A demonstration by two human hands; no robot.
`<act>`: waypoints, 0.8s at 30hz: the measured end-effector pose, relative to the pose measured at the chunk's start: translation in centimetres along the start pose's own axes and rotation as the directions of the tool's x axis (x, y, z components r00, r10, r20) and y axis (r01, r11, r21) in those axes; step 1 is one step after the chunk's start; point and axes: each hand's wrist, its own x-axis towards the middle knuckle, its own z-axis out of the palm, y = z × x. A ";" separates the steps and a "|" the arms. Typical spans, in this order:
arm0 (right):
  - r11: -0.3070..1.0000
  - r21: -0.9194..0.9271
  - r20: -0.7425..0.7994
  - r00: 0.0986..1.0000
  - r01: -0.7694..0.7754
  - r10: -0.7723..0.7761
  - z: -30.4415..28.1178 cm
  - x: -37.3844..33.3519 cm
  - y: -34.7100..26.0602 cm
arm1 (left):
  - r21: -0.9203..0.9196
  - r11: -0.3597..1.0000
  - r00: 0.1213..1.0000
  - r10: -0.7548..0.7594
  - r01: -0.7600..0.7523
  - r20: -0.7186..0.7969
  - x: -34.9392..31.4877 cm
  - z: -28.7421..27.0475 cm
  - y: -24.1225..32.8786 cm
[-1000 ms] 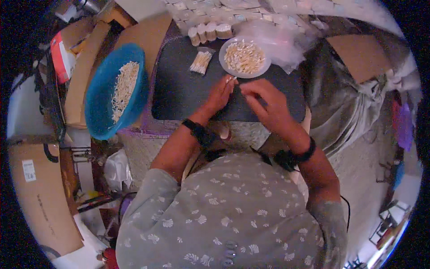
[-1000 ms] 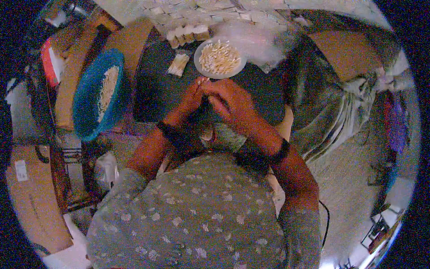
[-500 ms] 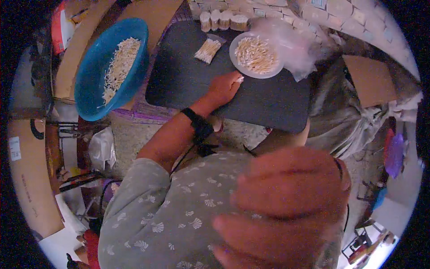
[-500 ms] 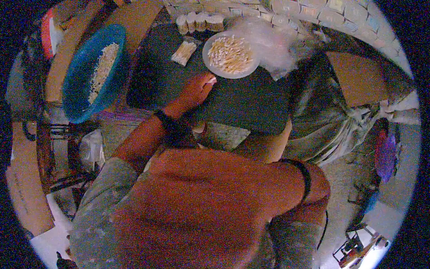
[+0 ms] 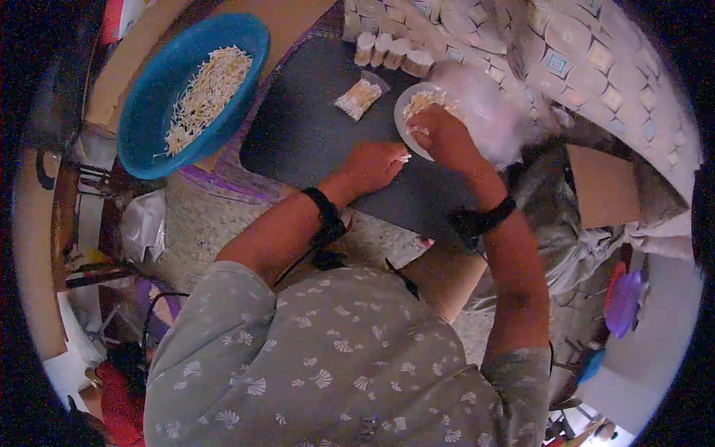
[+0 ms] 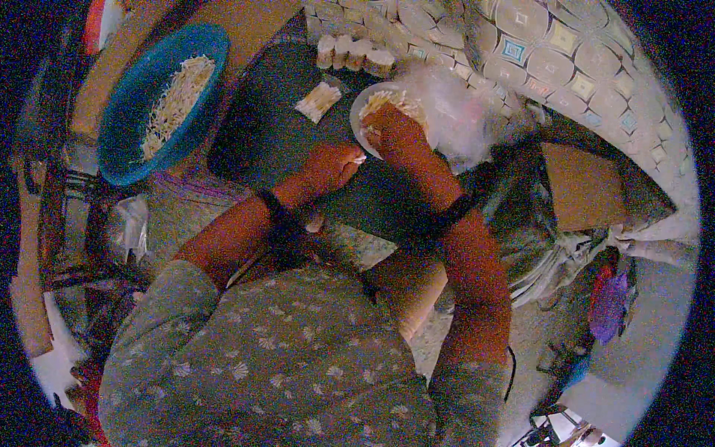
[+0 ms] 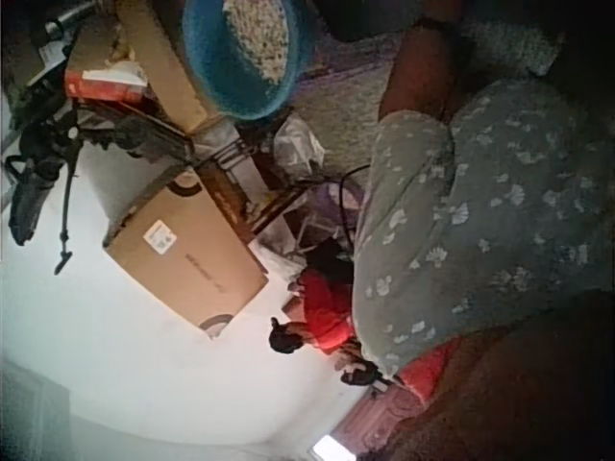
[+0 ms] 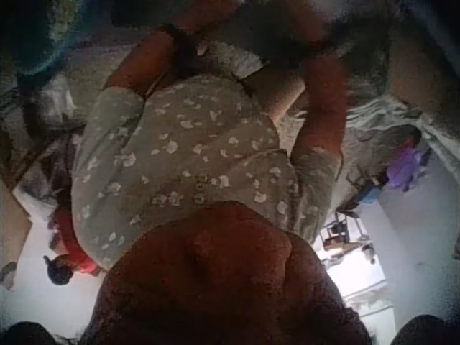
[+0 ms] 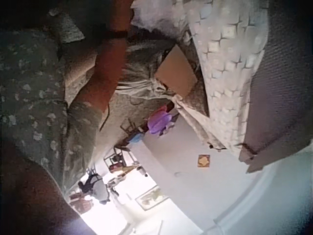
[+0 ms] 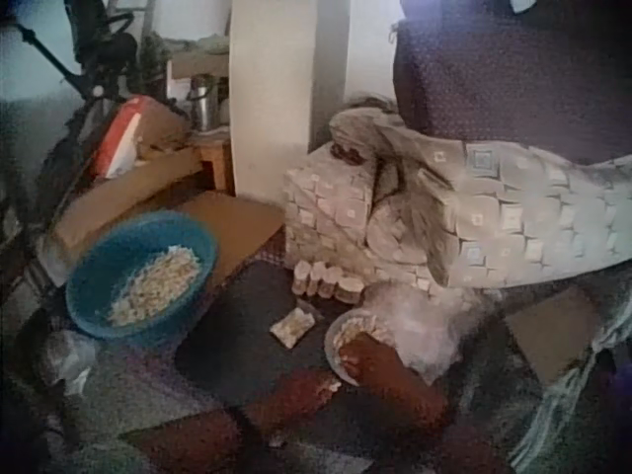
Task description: Packaging cotton swabs into small plastic bags.
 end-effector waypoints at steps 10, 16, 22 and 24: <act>0.980 -0.152 0.190 0.970 -0.126 0.154 -1.3 -0.3 -0.8 | 0.007 0.997 0.997 -0.071 0.072 -0.027 -0.4 1.4 -0.9; 0.984 0.006 -0.010 0.984 -0.175 0.175 -2.8 -0.9 2.1 | -0.111 0.994 0.993 -0.035 0.022 -0.109 -0.5 0.9 -0.4; 0.955 -0.158 0.023 0.966 -0.251 0.257 -2.6 -0.1 3.6 | -0.039 0.999 0.998 -0.016 0.014 -0.053 -0.4 0.6 -0.5; 0.949 -0.234 0.025 0.975 -0.210 0.221 -2.2 0.2 3.7 | -0.056 0.998 0.998 -0.027 0.024 -0.051 -0.4 0.5 -0.3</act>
